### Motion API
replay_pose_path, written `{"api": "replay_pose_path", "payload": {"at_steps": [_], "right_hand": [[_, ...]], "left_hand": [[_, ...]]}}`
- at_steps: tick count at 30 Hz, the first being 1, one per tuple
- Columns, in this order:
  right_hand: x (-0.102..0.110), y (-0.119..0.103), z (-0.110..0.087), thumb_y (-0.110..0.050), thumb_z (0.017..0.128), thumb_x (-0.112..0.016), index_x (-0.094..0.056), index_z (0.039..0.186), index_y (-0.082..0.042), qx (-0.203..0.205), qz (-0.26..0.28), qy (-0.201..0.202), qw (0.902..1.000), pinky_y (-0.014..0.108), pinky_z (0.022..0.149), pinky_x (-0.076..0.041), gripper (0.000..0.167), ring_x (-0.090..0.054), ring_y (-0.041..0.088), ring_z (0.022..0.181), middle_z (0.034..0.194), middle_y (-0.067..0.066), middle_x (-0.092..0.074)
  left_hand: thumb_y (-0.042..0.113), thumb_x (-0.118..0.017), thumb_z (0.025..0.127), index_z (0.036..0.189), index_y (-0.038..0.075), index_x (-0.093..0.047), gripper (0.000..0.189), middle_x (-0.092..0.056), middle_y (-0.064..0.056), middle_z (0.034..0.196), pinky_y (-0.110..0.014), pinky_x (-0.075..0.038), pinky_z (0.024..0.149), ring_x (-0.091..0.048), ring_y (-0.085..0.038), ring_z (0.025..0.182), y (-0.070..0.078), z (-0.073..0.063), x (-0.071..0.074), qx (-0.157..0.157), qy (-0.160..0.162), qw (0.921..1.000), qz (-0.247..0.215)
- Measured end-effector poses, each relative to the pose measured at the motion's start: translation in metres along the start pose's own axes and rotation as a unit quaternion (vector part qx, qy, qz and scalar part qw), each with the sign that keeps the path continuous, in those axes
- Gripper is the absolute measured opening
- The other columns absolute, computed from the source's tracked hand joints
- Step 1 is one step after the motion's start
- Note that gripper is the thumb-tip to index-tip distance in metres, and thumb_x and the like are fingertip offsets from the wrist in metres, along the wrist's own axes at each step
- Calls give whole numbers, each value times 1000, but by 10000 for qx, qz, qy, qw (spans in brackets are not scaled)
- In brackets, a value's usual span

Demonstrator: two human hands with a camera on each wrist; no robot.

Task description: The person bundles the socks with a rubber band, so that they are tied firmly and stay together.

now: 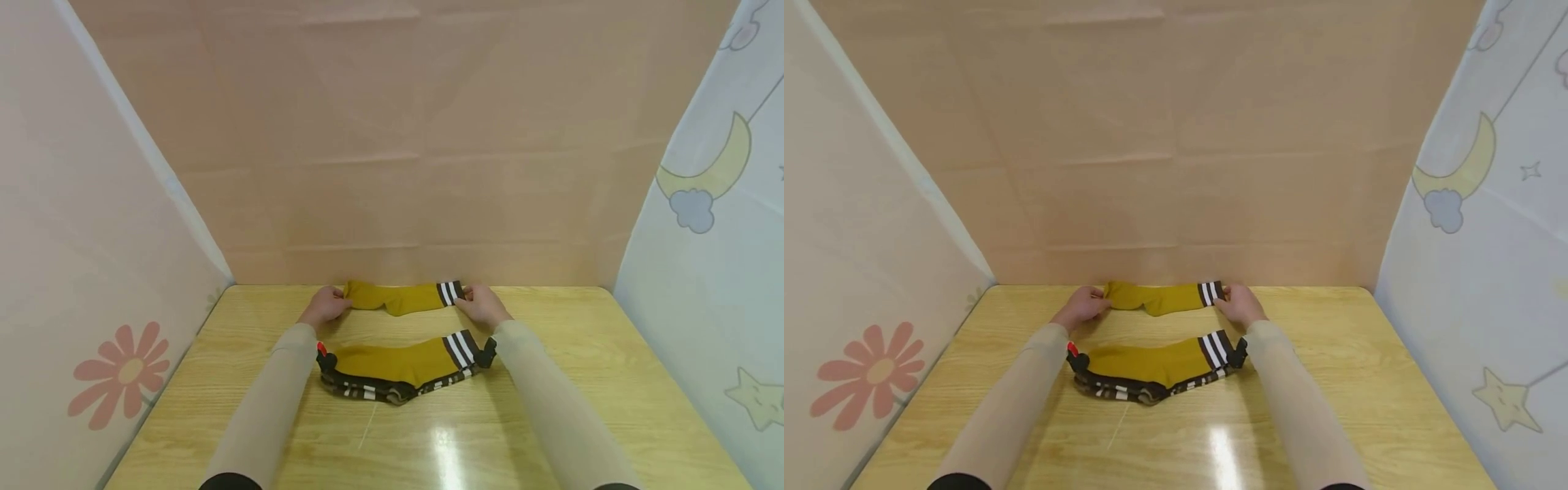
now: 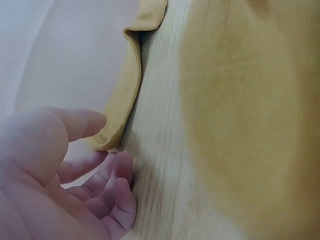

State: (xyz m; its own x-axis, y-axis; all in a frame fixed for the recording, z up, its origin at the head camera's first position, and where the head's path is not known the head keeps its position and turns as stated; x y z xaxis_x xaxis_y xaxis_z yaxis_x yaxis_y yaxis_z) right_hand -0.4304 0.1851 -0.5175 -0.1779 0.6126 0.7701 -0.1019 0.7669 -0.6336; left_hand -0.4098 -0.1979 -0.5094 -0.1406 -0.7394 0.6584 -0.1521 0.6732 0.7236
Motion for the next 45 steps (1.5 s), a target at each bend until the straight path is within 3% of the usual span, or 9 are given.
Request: {"api": "replay_pose_path", "payload": {"at_steps": [5,9,14,19,32,36,39,42,45], "right_hand": [[-3,0,2,-29,106,-63,-50,145,11,-56,46,-66,10000,60,110,-45,57,-56,48,131,142,32,-58],[-6,-1,5,-31,107,-61,-50,148,9,35,21,-38,10000,59,110,-45,57,-56,47,132,146,30,-56],[-7,-3,6,-34,108,-59,-54,146,6,-124,-132,109,9998,60,109,-45,54,-57,45,132,146,27,-58],[-5,-5,6,-34,105,-64,-62,137,2,-339,-414,376,9979,59,104,-49,48,-62,42,124,136,23,-65],[-5,-13,8,-19,104,-63,-47,153,-2,48,-163,-91,9998,62,112,-42,54,-50,47,139,155,26,-48],[-4,-13,5,-15,103,-63,-51,146,5,-158,41,-281,9995,60,109,-45,49,-53,47,134,147,30,-53],[-4,-11,7,-14,100,-65,-64,105,2,-285,98,-314,9991,45,83,-54,16,-63,35,92,99,21,-65],[-6,-7,10,-13,98,-66,-46,72,-10,-271,75,-338,9990,34,62,-37,33,-41,20,61,65,3,-38],[-7,-4,10,-14,99,-66,-43,70,-11,-212,52,-317,9993,33,63,-34,37,-34,18,60,65,0,-33]], "left_hand": [[29,-66,104,132,-3,-63,43,-66,-19,122,-45,-54,92,-64,-31,102,1,-2,0,32,24,10000,-47],[29,-66,104,124,-2,-68,37,-70,-15,102,-40,-55,83,-64,-26,88,0,-5,4,26,141,9999,35],[27,-66,104,89,5,-67,27,-60,-1,70,-31,-47,65,-53,-17,65,-1,-4,4,-67,107,9995,276],[24,-67,103,62,16,-46,47,-44,2,56,-29,-37,55,-38,-15,52,-2,-1,3,-183,-72,9995,239],[19,-60,102,72,11,-60,31,-51,0,63,-30,-40,58,-47,-16,60,-5,0,8,-101,29,9998,161],[26,-59,106,64,14,-52,44,-43,2,57,-30,-37,55,-40,-15,54,-6,1,6,-81,-87,9997,217],[32,-59,108,60,15,-46,52,-36,2,53,-29,-34,52,-33,-15,49,-5,0,5,-110,-163,9995,234],[35,-58,109,59,16,-45,55,-34,3,52,-29,-33,51,-31,-14,47,-5,-2,5,-149,-194,9994,225],[34,-59,108,61,16,-48,52,-36,4,53,-29,-35,53,-34,-14,50,-7,-4,5,-193,-137,9995,217]]}}
Point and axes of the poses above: each hand's wrist, its own z-axis towards the middle knuckle, its own x-axis out of the back of the hand, y = z × x, the point moved 6 cm from there along z, towards the middle knuckle
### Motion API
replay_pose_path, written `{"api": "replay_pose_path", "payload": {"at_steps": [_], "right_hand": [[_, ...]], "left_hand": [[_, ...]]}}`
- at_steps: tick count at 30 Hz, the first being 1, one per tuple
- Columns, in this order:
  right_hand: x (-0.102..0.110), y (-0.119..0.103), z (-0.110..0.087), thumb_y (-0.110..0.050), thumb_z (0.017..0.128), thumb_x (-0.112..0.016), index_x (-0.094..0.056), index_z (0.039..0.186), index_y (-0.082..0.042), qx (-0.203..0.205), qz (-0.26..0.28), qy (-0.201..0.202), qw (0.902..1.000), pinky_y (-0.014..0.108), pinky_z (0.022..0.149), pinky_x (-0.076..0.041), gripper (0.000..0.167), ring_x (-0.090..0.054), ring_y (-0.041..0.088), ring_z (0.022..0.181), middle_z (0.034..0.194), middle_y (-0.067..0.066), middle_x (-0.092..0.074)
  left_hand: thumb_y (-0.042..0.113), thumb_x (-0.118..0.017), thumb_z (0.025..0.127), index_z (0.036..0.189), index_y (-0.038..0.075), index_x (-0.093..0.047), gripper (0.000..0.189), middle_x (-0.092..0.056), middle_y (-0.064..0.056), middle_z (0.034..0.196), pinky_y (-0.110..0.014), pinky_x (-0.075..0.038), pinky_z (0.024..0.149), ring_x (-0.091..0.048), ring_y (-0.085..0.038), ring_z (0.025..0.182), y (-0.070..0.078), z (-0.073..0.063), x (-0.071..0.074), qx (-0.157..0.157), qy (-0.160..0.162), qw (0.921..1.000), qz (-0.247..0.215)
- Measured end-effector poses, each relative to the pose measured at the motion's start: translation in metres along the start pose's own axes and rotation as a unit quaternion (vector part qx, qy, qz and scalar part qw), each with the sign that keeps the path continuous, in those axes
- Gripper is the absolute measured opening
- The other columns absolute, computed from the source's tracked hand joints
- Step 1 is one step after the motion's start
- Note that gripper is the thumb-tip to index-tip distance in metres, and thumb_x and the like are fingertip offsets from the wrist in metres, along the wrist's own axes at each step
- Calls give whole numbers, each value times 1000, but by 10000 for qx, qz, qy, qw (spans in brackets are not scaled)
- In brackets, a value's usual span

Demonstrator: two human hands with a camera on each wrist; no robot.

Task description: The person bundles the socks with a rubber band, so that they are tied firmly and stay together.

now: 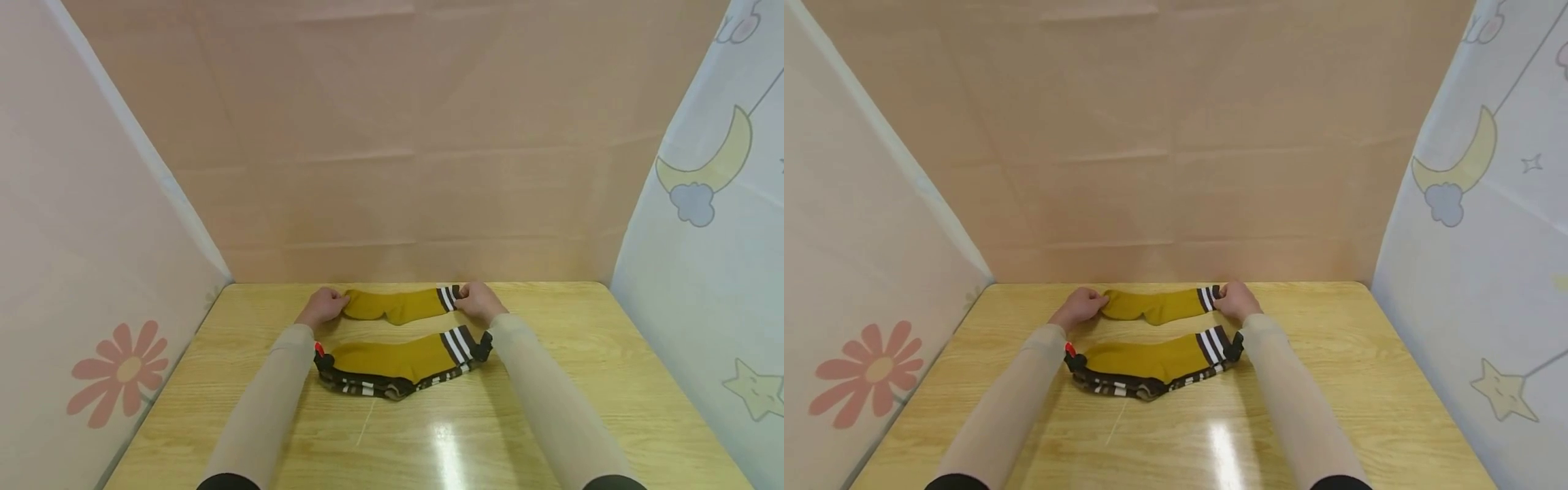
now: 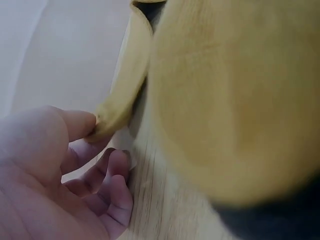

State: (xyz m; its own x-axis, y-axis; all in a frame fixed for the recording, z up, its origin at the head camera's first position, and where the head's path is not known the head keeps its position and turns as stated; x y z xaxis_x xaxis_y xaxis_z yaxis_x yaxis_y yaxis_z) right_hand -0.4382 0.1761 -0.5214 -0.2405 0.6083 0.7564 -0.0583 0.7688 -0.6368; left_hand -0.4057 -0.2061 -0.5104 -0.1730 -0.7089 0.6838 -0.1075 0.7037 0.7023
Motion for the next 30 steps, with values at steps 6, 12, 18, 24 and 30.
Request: {"api": "replay_pose_path", "payload": {"at_steps": [6,12,18,24,30], "right_hand": [[4,1,-10,-12,96,-70,-63,116,4,73,-31,387,9992,50,91,-52,26,-61,35,100,115,21,-65],[4,2,-16,-10,100,-68,-55,132,8,240,228,265,9991,58,104,-49,39,-58,49,126,135,34,-61],[7,0,-19,-13,103,-65,-56,128,8,495,317,354,9976,59,101,-50,34,-59,48,122,131,34,-61],[15,-1,-23,-17,105,-64,-62,121,5,646,410,633,9951,55,94,-52,27,-62,40,108,122,28,-64],[19,0,-25,-25,108,-60,-63,120,3,722,675,836,9916,47,87,-52,31,-63,34,101,119,24,-68]], "left_hand": [[20,-60,107,99,2,-74,24,-65,-3,77,-32,-51,68,-57,-16,69,-4,-9,0,-205,206,9996,-16],[15,-59,108,129,-1,-66,28,-75,-15,103,-41,-58,83,-71,-25,89,-7,-15,-4,-207,87,9990,-383],[21,-59,109,119,3,-69,24,-73,-11,98,-37,-56,78,-67,-22,84,-7,-17,-3,-184,156,9987,-447],[27,-58,110,112,4,-71,26,-72,-11,92,-34,-53,72,-66,-24,76,-8,-20,0,-241,182,9979,-581],[27,-59,110,112,3,-72,27,-72,-13,94,-37,-55,73,-68,-30,80,-5,-28,5,-219,231,9949,-961]]}}
Point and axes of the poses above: each hand's wrist, its own z-axis towards the middle knuckle, its own x-axis out of the back of the hand, y = z × x, the point moved 6 cm from there along z, towards the middle knuckle
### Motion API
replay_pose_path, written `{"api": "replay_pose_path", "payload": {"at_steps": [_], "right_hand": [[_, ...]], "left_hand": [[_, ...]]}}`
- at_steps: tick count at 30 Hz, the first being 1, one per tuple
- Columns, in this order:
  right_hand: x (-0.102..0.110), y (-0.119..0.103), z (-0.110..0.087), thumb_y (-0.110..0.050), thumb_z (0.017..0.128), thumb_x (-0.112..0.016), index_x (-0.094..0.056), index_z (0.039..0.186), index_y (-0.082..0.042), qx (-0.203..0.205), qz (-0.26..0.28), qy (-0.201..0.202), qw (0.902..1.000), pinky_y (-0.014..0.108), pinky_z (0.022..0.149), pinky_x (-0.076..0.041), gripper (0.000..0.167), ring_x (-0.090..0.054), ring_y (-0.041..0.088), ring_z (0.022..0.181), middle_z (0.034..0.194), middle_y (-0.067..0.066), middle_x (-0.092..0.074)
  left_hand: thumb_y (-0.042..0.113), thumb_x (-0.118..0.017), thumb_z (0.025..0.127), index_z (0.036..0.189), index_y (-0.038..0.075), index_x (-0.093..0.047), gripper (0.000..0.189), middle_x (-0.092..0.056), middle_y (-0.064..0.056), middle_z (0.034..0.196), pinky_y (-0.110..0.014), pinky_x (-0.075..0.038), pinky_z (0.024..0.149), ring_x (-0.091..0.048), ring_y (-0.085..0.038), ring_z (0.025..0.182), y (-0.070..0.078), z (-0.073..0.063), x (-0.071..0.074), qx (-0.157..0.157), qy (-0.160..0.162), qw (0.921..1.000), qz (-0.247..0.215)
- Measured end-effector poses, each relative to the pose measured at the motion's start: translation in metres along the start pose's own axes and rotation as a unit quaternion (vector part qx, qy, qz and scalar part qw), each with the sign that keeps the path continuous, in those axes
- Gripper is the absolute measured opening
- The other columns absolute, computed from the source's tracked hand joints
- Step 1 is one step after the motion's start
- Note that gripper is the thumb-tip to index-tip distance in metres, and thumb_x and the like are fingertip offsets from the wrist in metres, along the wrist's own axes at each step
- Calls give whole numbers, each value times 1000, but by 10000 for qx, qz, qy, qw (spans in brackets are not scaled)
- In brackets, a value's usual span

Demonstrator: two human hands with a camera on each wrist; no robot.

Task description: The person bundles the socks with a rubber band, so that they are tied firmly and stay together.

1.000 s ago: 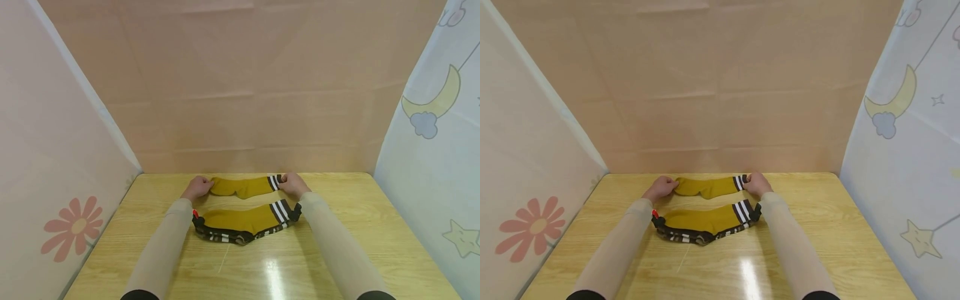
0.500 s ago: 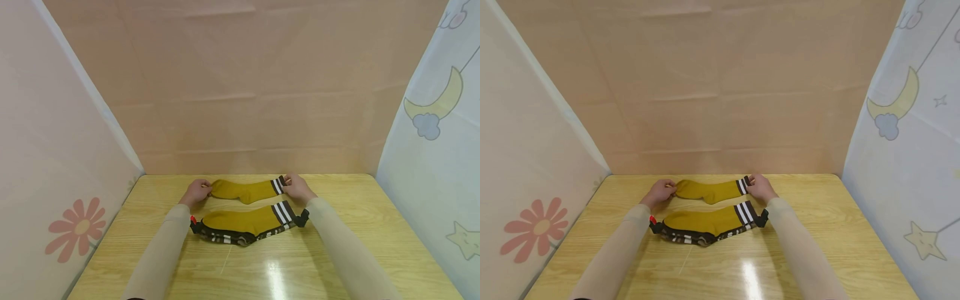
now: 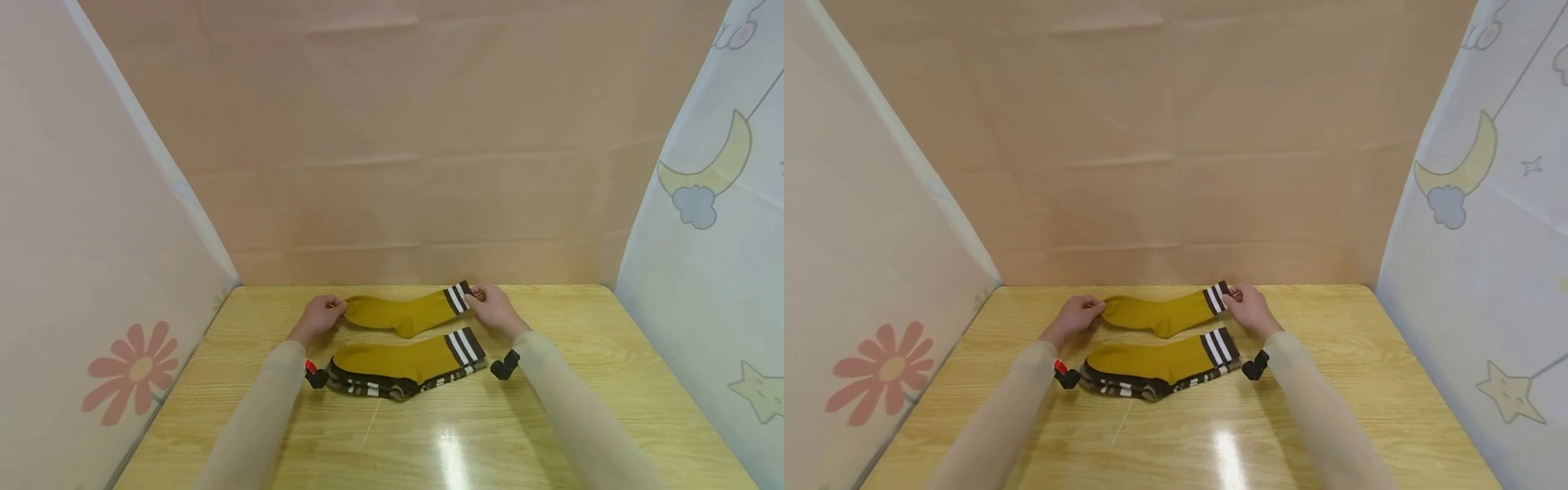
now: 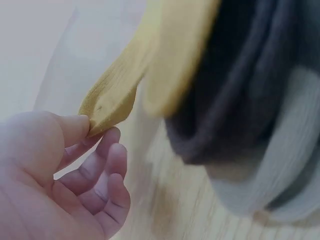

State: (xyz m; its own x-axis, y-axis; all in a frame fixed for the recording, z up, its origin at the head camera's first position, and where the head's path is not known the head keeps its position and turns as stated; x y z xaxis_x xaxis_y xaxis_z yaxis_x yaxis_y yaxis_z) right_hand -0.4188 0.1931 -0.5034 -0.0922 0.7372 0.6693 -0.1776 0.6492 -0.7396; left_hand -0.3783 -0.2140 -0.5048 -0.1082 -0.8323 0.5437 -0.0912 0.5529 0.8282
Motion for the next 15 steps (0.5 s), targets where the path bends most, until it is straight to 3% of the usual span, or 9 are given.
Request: {"api": "replay_pose_path", "payload": {"at_steps": [6,15], "right_hand": [[6,-3,-1,-32,111,-56,-64,125,3,4,264,218,9994,46,89,-51,38,-61,33,105,120,23,-67],[19,-17,-10,-29,109,-59,-60,129,1,27,614,439,9971,36,72,-48,35,-55,28,89,106,18,-65]], "left_hand": [[19,-61,109,119,-2,-72,26,-72,-17,108,-44,-60,80,-70,-34,90,5,-3,3,-120,194,9977,-640],[15,-63,107,124,-7,-69,28,-72,-22,115,-51,-59,87,-69,-41,100,9,-7,11,-462,270,9955,-776]]}}
Point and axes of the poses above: each hand's wrist, its own z-axis towards the middle knuckle, its own x-axis out of the back of the hand, y = z × x, the point moved 6 cm from there along z, towards the middle knuckle
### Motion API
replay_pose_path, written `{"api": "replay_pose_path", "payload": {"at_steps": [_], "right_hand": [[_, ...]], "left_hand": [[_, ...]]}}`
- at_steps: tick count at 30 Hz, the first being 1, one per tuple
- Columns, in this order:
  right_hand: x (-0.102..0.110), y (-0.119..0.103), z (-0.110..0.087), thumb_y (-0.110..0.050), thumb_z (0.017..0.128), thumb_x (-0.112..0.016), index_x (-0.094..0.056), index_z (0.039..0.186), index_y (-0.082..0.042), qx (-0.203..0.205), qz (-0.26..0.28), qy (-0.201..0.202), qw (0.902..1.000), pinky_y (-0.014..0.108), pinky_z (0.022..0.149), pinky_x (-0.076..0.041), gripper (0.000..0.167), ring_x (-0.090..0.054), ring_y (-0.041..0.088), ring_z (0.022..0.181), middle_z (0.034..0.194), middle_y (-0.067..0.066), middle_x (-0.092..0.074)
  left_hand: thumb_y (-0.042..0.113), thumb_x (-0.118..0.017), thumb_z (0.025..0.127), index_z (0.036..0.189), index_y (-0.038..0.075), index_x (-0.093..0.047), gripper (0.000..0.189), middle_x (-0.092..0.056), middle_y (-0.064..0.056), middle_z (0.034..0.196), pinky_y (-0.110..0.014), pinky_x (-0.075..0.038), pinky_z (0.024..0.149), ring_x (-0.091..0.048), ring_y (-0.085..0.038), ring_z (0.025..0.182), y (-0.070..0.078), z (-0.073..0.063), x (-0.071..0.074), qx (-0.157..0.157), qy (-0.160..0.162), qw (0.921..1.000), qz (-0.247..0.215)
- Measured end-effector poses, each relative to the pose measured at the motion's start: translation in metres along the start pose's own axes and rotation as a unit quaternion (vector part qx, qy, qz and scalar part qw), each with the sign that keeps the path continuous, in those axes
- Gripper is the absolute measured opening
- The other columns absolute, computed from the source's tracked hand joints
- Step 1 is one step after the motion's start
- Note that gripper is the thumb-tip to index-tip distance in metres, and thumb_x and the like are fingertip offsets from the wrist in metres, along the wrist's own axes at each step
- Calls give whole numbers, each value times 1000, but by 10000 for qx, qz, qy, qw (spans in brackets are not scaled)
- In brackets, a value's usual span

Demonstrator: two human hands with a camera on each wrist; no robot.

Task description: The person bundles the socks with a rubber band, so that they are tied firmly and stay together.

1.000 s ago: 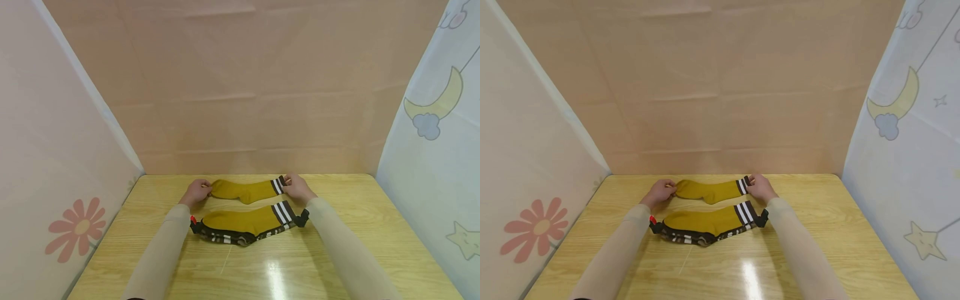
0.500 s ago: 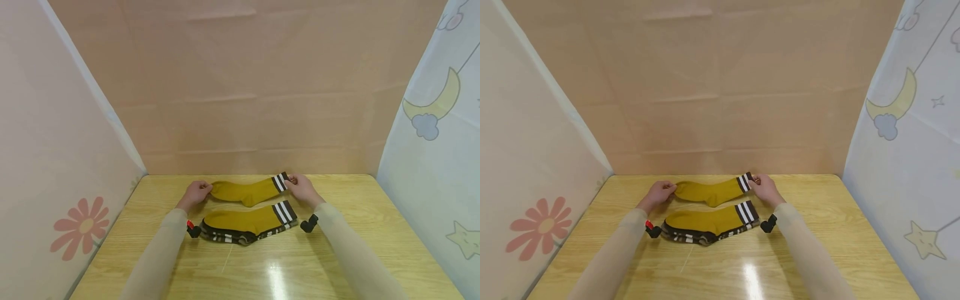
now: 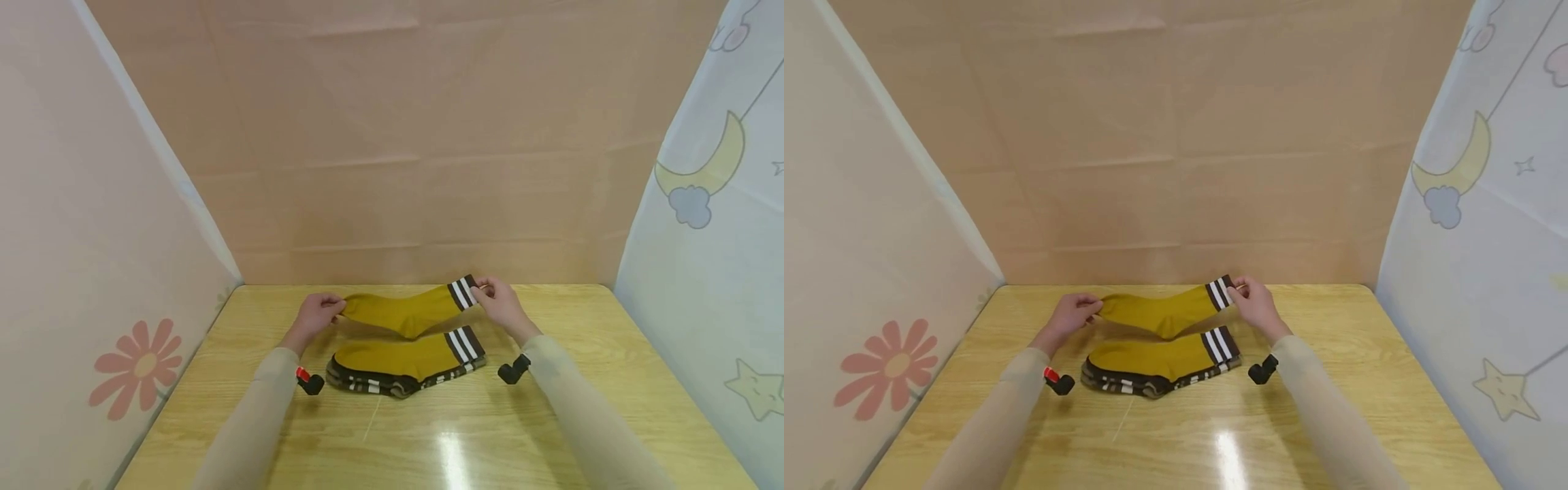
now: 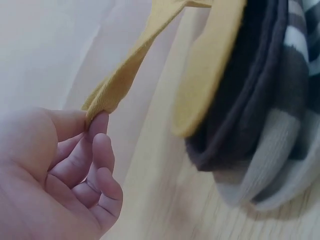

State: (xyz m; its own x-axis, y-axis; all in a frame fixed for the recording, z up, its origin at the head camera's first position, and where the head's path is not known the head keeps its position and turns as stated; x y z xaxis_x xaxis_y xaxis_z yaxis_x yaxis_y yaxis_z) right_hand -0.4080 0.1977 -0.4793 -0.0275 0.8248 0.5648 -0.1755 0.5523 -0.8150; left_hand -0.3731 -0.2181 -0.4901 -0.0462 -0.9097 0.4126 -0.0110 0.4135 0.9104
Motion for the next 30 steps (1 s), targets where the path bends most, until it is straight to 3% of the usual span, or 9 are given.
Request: {"api": "replay_pose_path", "payload": {"at_steps": [7,15,21,26,30], "right_hand": [[8,-6,-4,-31,109,-60,-63,126,0,247,-89,35,9997,36,71,-45,35,-51,26,85,100,14,-66],[12,-11,-11,-28,108,-63,-65,120,0,392,80,-12,9992,32,65,-45,31,-53,24,77,90,20,-66],[16,-10,-14,-29,107,-63,-67,124,0,411,130,-38,9991,30,64,-47,34,-56,21,79,90,16,-68],[16,-12,-17,-27,107,-64,-67,116,-1,472,163,-54,9987,29,64,-47,28,-56,18,76,84,12,-67],[16,-13,-21,-24,106,-65,-66,114,-2,462,259,-132,9985,30,63,-46,24,-55,23,73,77,10,-62]], "left_hand": [[17,-66,106,119,-5,-73,27,-76,-16,106,-56,-58,88,-69,-44,97,3,-5,4,-126,-97,9998,-140],[19,-66,106,121,-3,-73,28,-77,-11,99,-47,-59,79,-68,-30,81,-1,-15,8,-98,-139,9996,-225],[19,-67,105,123,-3,-71,29,-76,-11,99,-45,-59,78,-68,-35,84,1,-23,11,-51,-134,9994,-329],[16,-66,105,120,-4,-71,26,-77,-8,95,-43,-59,76,-67,-31,80,3,-30,14,-153,-217,9990,-350],[16,-66,105,118,-4,-72,24,-77,-7,92,-40,-58,73,-68,-33,80,0,-34,15,-85,-313,9986,-407]]}}
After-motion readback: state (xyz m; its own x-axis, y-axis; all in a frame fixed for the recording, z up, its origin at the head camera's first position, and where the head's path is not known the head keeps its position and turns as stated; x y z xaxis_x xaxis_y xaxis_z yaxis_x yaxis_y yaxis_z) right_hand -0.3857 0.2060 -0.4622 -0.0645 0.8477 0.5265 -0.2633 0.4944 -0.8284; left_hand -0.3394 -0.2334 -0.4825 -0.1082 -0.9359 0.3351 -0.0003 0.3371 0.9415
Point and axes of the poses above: each hand's wrist, its own z-axis towards the middle knuckle, its own x-axis out of the back of the hand, y = z × x, the point moved 6 cm from there along z, towards the middle knuckle
